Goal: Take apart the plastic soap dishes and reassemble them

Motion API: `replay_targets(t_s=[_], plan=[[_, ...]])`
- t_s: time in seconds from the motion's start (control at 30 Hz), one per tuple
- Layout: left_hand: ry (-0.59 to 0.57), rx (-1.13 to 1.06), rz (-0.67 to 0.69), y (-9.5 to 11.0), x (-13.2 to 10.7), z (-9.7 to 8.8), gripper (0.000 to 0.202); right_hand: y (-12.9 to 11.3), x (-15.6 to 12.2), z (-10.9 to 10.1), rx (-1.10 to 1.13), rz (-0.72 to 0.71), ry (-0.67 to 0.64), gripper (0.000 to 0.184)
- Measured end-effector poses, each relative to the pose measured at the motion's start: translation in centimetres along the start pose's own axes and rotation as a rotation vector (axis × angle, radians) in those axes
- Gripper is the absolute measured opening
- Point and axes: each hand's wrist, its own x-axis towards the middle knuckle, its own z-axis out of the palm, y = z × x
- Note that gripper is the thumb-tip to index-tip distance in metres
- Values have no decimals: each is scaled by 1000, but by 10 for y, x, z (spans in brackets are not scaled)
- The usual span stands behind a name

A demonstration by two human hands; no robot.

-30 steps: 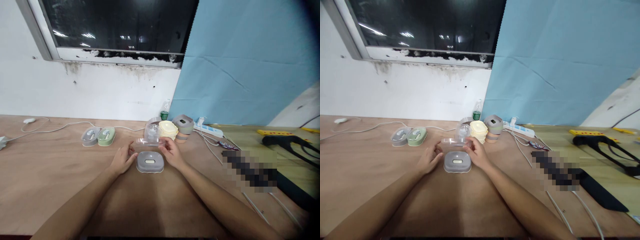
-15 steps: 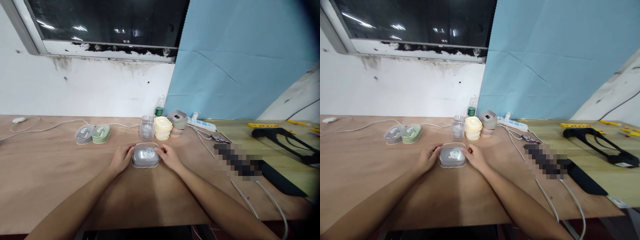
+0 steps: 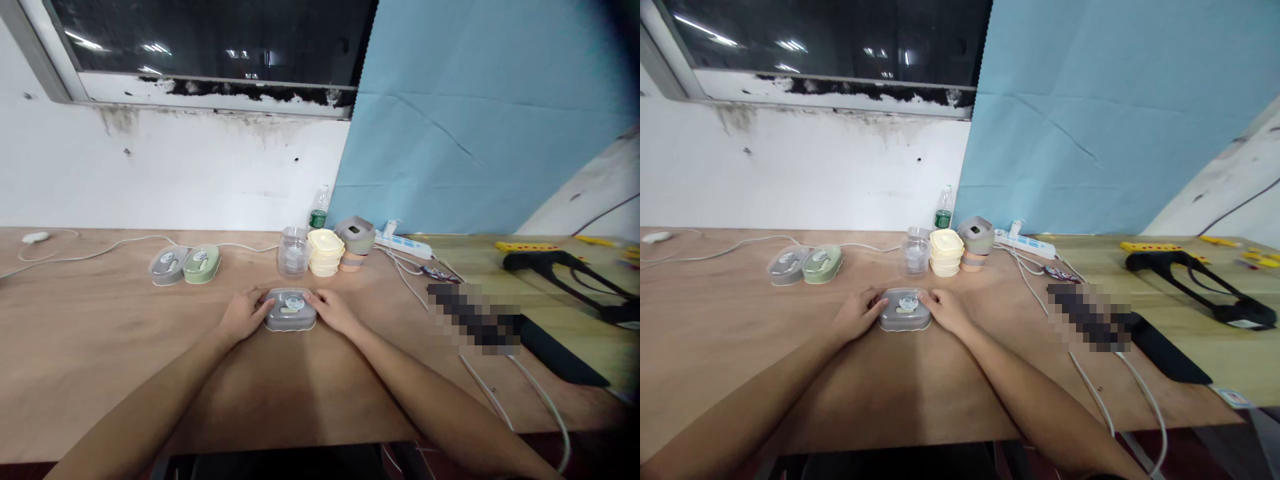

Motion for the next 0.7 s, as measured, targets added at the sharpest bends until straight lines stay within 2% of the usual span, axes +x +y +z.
replay_targets(t_s=[0.27, 0.47, 0.7], plan=[[5, -18, -29, -1, -2, 1, 46, 1, -1, -2, -15, -25, -32, 55], [-36, -35, 14, 0, -2, -1, 43, 1, -1, -2, -20, -44, -25, 54], [-29, -10, 31, -2, 0, -1, 44, -2, -3, -5, -6, -44, -40, 55]])
